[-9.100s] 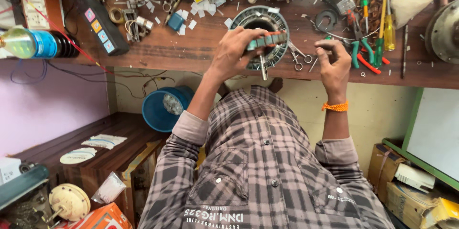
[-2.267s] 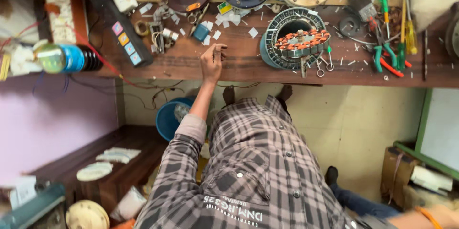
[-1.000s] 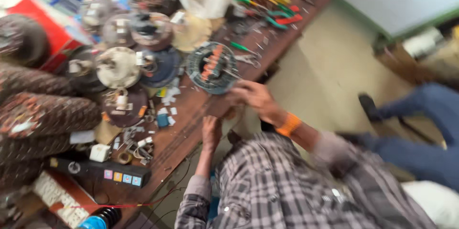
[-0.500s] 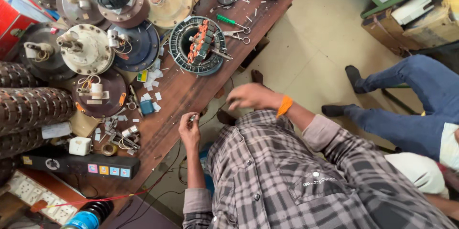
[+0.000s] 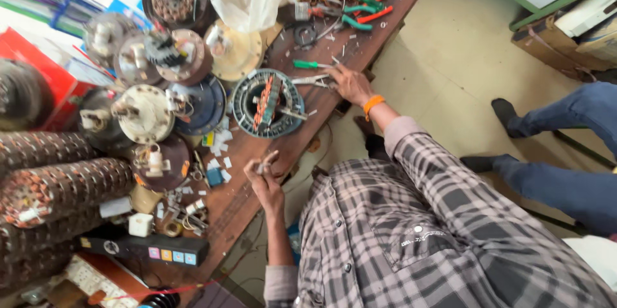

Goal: The person works on a ceiling fan motor stator with copper windings at a workbench. They press and seat a metal hub component onto the stator by hand, tighten it using a screwdriver, cut small pieces of white insulating material with scissors, and place a finished part into a plastic bag on the bench.

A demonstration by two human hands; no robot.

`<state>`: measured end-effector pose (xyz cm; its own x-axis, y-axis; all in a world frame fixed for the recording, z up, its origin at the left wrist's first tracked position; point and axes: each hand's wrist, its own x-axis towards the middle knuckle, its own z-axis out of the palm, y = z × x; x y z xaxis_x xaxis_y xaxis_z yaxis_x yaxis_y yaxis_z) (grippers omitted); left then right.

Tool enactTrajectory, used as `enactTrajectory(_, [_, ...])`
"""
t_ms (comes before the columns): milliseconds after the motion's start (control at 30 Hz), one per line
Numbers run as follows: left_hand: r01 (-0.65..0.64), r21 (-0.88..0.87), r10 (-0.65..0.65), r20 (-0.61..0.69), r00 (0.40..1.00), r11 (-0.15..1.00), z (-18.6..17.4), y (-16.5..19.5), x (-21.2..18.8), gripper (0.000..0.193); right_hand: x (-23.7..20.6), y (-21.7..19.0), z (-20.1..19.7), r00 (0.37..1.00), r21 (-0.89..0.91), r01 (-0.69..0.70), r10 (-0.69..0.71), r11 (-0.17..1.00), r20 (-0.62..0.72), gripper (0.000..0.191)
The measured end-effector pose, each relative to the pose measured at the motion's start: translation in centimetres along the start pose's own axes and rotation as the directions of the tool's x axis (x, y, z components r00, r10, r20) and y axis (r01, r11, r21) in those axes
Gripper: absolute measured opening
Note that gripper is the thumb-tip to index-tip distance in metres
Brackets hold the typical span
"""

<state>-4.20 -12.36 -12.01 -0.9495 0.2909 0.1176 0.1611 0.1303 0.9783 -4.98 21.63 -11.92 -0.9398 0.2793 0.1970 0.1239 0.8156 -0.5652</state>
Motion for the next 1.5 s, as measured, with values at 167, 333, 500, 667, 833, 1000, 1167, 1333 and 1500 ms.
enactTrajectory(167, [0.344,-0.483,-0.342,0.095,0.935,0.805,0.3,-0.3,-2.1,0.003,-2.0,1.3,0.9,0.996,-0.042,0.026,-0.022,0.999,0.091,0.041])
enactTrajectory(333, [0.130,-0.726,-0.289,-0.098,0.952,0.675,0.5,-1.8,-3.3,0.006,-4.1,1.3,1.3,0.991,-0.103,0.030,-0.016,0.994,0.133,0.067])
enactTrajectory(500, [0.184,-0.748,-0.415,-0.132,0.900,0.638,0.3,-0.8,-0.8,0.004,-2.8,1.0,1.9,0.883,-0.147,-0.318,0.349,0.937,0.313,0.083])
enactTrajectory(667, [0.267,-0.819,-0.350,0.087,0.933,0.508,0.6,1.5,0.8,0.011,-3.7,1.9,1.3,0.716,0.495,-0.687,0.380,0.532,0.586,0.098])
enactTrajectory(833, [0.382,-0.846,-0.398,0.226,0.889,0.372,1.4,3.2,0.8,0.018,-5.6,2.7,0.5,0.760,0.598,-0.620,0.199,0.508,0.619,0.069])
enactTrajectory(1000, [0.373,-0.809,-0.250,0.286,0.925,0.455,3.1,5.9,1.3,0.004,-8.3,4.0,-1.1,0.705,0.555,-0.640,0.120,0.532,0.699,0.048])
enactTrajectory(1167, [0.477,-0.382,-0.429,0.208,0.879,0.791,6.6,8.9,4.2,0.030,-10.5,2.1,-5.0,0.648,0.580,-0.748,0.166,0.322,0.743,0.032])
enactTrajectory(1333, [0.264,-0.298,-0.183,0.273,0.944,0.918,8.6,12.7,7.3,0.014,-10.5,-1.4,-10.1,0.592,0.579,-0.767,-0.043,0.275,0.805,0.046])
enactTrajectory(1500, [0.294,-0.323,-0.213,0.263,0.941,0.900,10.3,13.6,8.7,0.015,-9.9,-4.4,-12.3,0.609,0.635,-0.680,-0.201,0.367,0.768,0.059])
